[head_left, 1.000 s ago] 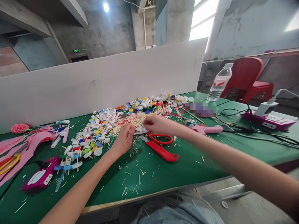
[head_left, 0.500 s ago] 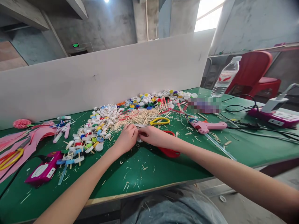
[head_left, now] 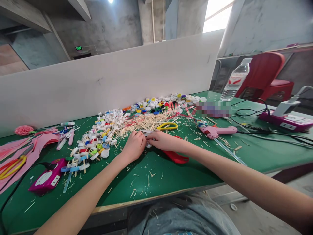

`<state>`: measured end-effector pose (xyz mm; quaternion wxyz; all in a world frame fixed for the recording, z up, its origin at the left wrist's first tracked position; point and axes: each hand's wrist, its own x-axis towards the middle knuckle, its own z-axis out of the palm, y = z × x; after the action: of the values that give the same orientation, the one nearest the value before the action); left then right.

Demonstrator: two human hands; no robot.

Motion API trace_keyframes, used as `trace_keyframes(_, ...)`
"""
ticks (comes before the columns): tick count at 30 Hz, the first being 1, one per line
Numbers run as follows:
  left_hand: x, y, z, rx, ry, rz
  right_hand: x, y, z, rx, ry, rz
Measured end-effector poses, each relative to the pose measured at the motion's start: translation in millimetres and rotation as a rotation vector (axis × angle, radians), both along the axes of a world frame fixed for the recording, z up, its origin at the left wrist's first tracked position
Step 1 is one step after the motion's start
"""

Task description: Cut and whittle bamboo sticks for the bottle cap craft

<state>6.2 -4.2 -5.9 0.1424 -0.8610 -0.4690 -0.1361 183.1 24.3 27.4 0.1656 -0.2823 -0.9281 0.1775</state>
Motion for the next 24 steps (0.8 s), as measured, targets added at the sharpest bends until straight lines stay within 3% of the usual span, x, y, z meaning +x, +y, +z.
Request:
trace_keyframes(11, -2, -2, -1.0, -0.004, 0.038, 0.001, 0, -3, -8.4, 0.104, -0.023, -0.029)
trace_keyframes(24, 0, -4, -1.6, 0.046, 0.128, 0.014, 0, 0, -15.0, 0.064, 0.009, -0.062)
